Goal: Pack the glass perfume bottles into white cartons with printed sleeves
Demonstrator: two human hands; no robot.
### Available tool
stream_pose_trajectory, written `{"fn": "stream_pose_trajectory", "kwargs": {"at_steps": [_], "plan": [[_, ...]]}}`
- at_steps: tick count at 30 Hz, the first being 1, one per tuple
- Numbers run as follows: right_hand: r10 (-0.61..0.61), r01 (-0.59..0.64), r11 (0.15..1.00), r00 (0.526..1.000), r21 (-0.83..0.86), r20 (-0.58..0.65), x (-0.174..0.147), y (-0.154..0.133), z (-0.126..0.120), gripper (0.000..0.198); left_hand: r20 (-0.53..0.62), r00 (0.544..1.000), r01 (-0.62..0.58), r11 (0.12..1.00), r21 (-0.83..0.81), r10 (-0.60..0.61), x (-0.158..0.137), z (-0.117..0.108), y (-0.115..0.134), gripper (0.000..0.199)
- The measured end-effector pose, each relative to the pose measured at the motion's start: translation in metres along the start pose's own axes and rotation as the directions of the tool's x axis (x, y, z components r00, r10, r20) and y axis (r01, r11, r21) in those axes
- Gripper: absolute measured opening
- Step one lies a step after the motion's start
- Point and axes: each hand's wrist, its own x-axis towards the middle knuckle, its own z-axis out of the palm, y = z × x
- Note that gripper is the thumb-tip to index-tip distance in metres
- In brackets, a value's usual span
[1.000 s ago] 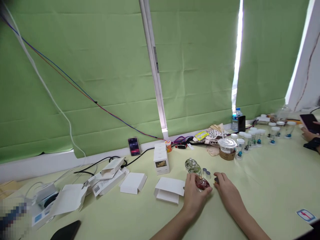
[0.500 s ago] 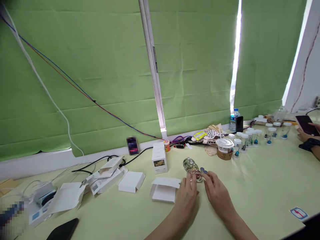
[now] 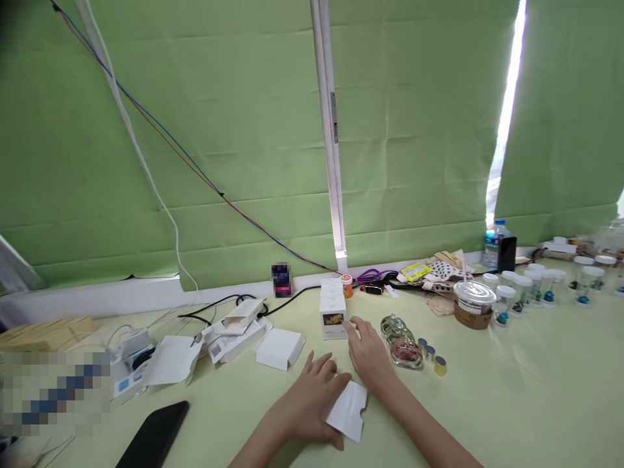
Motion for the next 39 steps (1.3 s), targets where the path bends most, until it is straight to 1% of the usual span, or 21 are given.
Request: {"fn": "stream_pose_trajectory", "kwargs": {"at_steps": [3, 5, 8, 10, 12, 13, 14, 16, 17, 18, 19, 21, 23, 25, 27, 29, 33, 34, 35, 37, 39], "plan": [[0.018, -0.018, 1.0, 1.0, -0.019, -0.003, 0.022, -0.004, 0.023, 0.047, 0.067, 0.989, 0.135, 0.99, -0.034, -0.133, -0.013, -0.004, -0.001, 0.064], [0.043, -0.044, 0.998, 0.999, -0.036, -0.011, 0.029, -0.005, 0.037, 0.05, 0.076, 0.978, 0.198, 0.98, -0.029, -0.195, -0.023, -0.012, -0.006, 0.058], [0.068, -0.07, 0.996, 0.997, -0.059, -0.022, 0.031, -0.004, 0.05, 0.052, -0.049, 0.963, 0.265, 0.964, -0.019, -0.265, -0.04, -0.034, -0.023, 0.054], [0.07, -0.072, 0.995, 0.997, -0.074, -0.026, 0.03, -0.003, 0.053, 0.052, -0.202, 0.92, 0.343, 0.939, 0.0, -0.336, -0.05, -0.049, -0.04, 0.055], [0.071, -0.073, 0.993, 0.997, -0.089, -0.03, 0.028, -0.002, 0.054, 0.05, -0.373, 0.831, 0.466, 0.883, 0.059, -0.413, -0.057, -0.057, -0.06, 0.052], [0.073, -0.076, 0.993, 0.997, -0.096, -0.033, 0.028, -0.001, 0.054, 0.049, -0.446, 0.763, 0.558, 0.825, 0.09, -0.468, -0.06, -0.057, -0.07, 0.053], [0.077, -0.08, 0.992, 0.996, -0.101, -0.035, 0.028, -0.001, 0.053, 0.047, -0.518, 0.67, 0.666, 0.739, 0.103, -0.532, -0.061, -0.055, -0.08, 0.057], [0.088, -0.092, 0.99, 0.995, -0.106, -0.04, 0.028, 0.0, 0.053, 0.043, -0.628, 0.505, 0.808, 0.581, 0.101, -0.593, -0.058, -0.046, -0.093, 0.07], [0.091, -0.095, 0.99, 0.995, -0.104, -0.042, 0.028, 0.0, 0.053, 0.042, -0.669, 0.463, 0.83, 0.55, 0.098, -0.581, -0.055, -0.039, -0.096, 0.076], [0.092, -0.096, 0.99, 0.995, -0.099, -0.043, 0.028, 0.0, 0.053, 0.04, -0.694, 0.474, 0.813, 0.572, 0.11, -0.542, -0.05, -0.031, -0.096, 0.077], [0.09, -0.094, 0.991, 0.995, -0.091, -0.043, 0.028, 0.001, 0.054, 0.039, -0.707, 0.51, 0.771, 0.625, 0.123, -0.49, -0.044, -0.024, -0.093, 0.075], [0.08, -0.083, 0.994, 0.996, -0.068, -0.039, 0.027, 0.003, 0.054, 0.035, -0.694, 0.614, 0.621, 0.773, 0.131, -0.376, -0.031, -0.007, -0.08, 0.063], [0.077, -0.078, 0.996, 0.996, -0.036, -0.036, 0.025, 0.005, 0.053, 0.034, -0.634, 0.723, 0.413, 0.908, 0.077, -0.275, -0.018, 0.01, -0.061, 0.057], [0.089, -0.089, 0.996, 0.996, 0.0, -0.03, 0.024, 0.005, 0.052, 0.035, -0.568, 0.785, 0.267, 0.962, -0.05, -0.247, -0.008, 0.027, -0.042, 0.054], [0.102, -0.101, 0.994, 0.995, 0.04, -0.011, 0.022, 0.004, 0.049, 0.034, -0.536, 0.801, 0.197, 0.963, -0.181, -0.265, -0.001, 0.04, -0.027, 0.052], [0.103, -0.104, 0.991, 0.994, 0.087, 0.022, 0.02, 0.001, 0.043, 0.029, -0.531, 0.8, 0.148, 0.949, -0.278, -0.28, 0.003, 0.048, -0.019, 0.054], [0.019, -0.046, 0.971, 0.993, 0.234, 0.116, 0.014, -0.001, 0.026, 0.026, -0.592, 0.728, 0.077, 0.9, -0.43, -0.345, -0.001, 0.044, -0.022, 0.069], [-0.026, -0.015, 0.959, 0.99, 0.283, 0.141, 0.012, -0.001, 0.021, 0.026, -0.587, 0.729, 0.054, 0.884, -0.463, -0.352, -0.004, 0.041, -0.025, 0.075], [-0.075, 0.016, 0.942, 0.984, 0.334, 0.165, 0.01, 0.001, 0.015, 0.027, -0.56, 0.753, 0.029, 0.868, -0.495, -0.344, -0.007, 0.037, -0.029, 0.082], [-0.16, 0.064, 0.905, 0.967, 0.421, 0.197, 0.006, 0.005, 0.005, 0.029, -0.447, 0.844, -0.004, 0.831, -0.556, -0.295, -0.016, 0.028, -0.034, 0.096], [-0.214, 0.067, 0.852, 0.95, 0.519, 0.228, 0.003, 0.008, -0.004, 0.033, -0.313, 0.92, -0.006, 0.793, -0.609, -0.234, -0.022, 0.02, -0.036, 0.103]]}}
